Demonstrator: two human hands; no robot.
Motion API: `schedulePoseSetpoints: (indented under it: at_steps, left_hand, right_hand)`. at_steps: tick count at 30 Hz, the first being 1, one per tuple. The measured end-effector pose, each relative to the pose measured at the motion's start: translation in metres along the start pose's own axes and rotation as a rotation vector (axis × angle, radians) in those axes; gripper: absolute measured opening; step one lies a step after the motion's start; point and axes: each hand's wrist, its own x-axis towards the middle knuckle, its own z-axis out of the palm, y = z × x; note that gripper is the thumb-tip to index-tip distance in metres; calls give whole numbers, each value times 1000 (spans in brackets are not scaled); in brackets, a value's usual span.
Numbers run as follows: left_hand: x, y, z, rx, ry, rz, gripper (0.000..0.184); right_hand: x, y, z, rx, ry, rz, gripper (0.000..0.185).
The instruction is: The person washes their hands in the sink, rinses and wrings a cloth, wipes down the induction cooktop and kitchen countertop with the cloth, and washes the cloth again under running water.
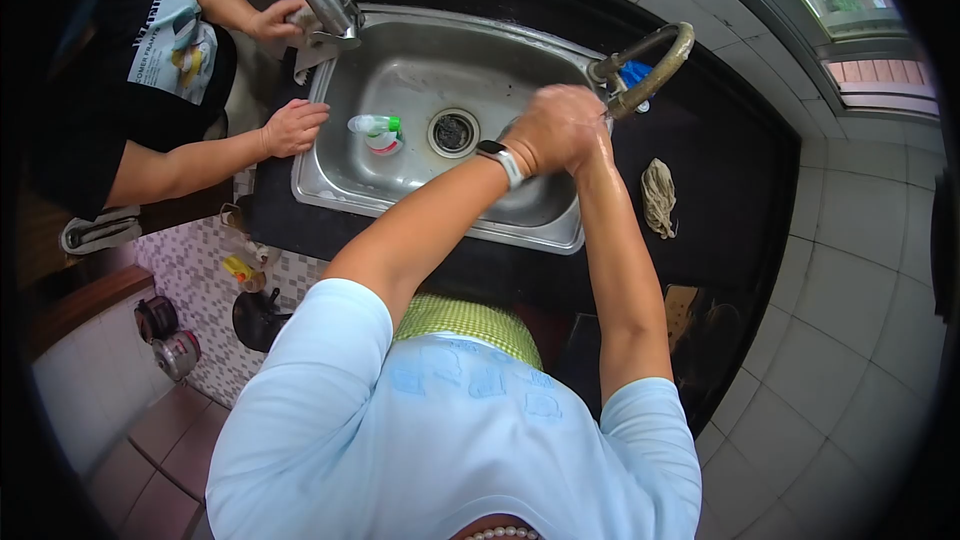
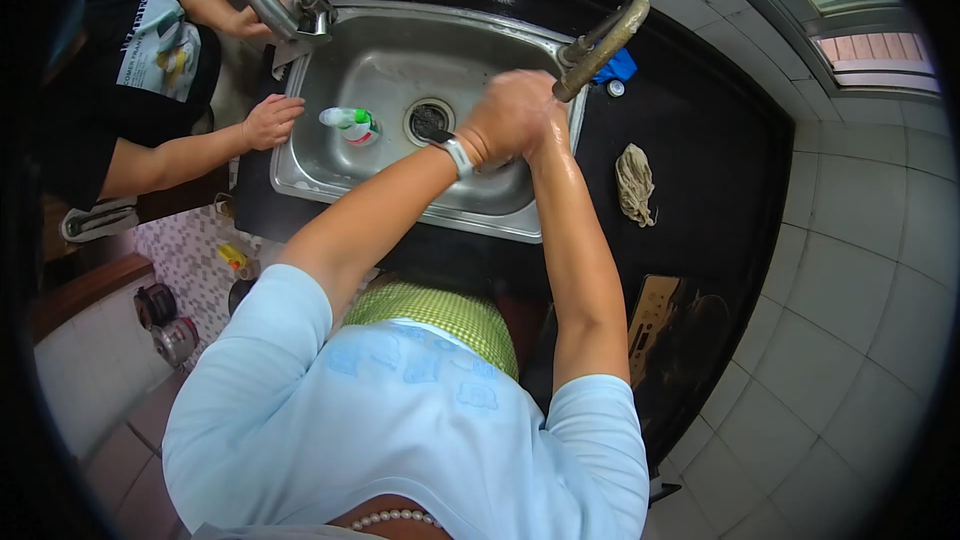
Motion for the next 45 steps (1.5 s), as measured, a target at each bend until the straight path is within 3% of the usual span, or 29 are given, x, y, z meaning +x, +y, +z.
schedulePoseSetpoints:
  at_steps: [2,3,4,5,7,8,10,11,13,14,17,18,20,22,23,26,27,29,30,31,33,35,36,37,39,40,42,43,45]
  left_hand:
    - [-30,-38,21,-21,287,-494,23]
    - [-46,-42,26,-8,240,-784,35]
    - [-59,-50,28,-289,109,-1028,43]
    - [-72,-51,36,-619,135,-1238,49]
    - [-58,-28,5,-1174,12,-1779,49]
    - [-58,-29,6,-1175,16,-1780,49]
    - [-56,-32,13,-1776,104,-1999,42]
    - [-54,-37,22,-1787,117,-1997,42]
    - [-46,-45,34,-2147,288,-1774,36]
    - [-37,-43,33,-1954,313,-1917,31]
    - [-27,-35,21,-1992,345,-1820,32]
    - [-24,-31,14,-1912,280,-1817,40]
    - [-31,-33,17,-1967,283,-1723,44]
    - [-34,-28,16,-2084,291,-1539,49]
    - [-44,-29,24,-2078,285,-1543,49]
    - [-56,-17,19,-2191,104,-1304,29]
    - [-56,-18,26,-2189,93,-1304,29]
    - [-60,-19,44,-2020,16,-1212,30]
    - [-56,-6,26,-2031,154,-1265,35]
    - [-54,-4,19,-2021,136,-1268,35]
    - [-50,-1,11,-1965,159,-1179,39]
    - [-43,-5,2,-1925,177,-1200,31]
    - [-39,-11,-8,-2008,144,-1330,30]
    - [-40,-16,-15,-2089,107,-1474,33]
    - [-67,-52,11,-2133,15,-1383,44]
    - [-69,-55,9,-2398,-242,-1124,43]
    - [-64,-30,-2,-1899,-34,-1557,42]
    - [-66,-22,1,-1897,-41,-1556,42]
    - [-74,-17,8,-2061,78,-1291,43]
  right_hand:
    - [-6,-15,-9,50,-5,194,18]
    - [-10,-22,-13,46,3,195,18]
    - [-12,-27,-16,107,-28,266,16]
    - [-13,-29,-17,171,-62,334,14]
    - [-13,-27,-20,233,-56,340,11]
    - [-17,-28,-20,229,-93,343,11]
    - [-35,-33,-16,229,-144,319,12]
    - [-48,-39,-14,217,-148,323,12]
    - [-68,-50,-14,213,-160,323,15]
    - [-69,-50,-22,138,-158,310,17]
    - [-65,-51,-47,-294,-59,-28,20]
    - [-69,-50,-42,-294,-57,-33,20]
    - [-77,-44,-24,-117,38,-245,22]
    - [-67,-21,-17,-189,-54,-385,26]
    - [-67,-7,-1,-248,-48,-460,28]
    - [-44,40,22,-980,253,-1142,34]
    - [-29,40,18,-976,262,-1142,34]
    - [-1,36,5,-770,400,-710,28]
    - [14,32,-6,-657,378,-671,26]
    - [15,24,-10,-546,355,-632,25]
    - [11,20,-9,-611,480,-648,23]
    - [0,27,1,-285,176,-618,25]
    - [-9,36,9,-545,187,-725,30]
    - [-23,47,20,-442,97,-695,35]
    - [-42,68,36,-540,239,-861,30]
    - [-55,68,45,-536,246,-866,30]
    - [-79,66,55,-695,290,-771,36]
    - [-74,65,54,-692,295,-772,36]
    - [-49,60,50,-702,437,-964,27]
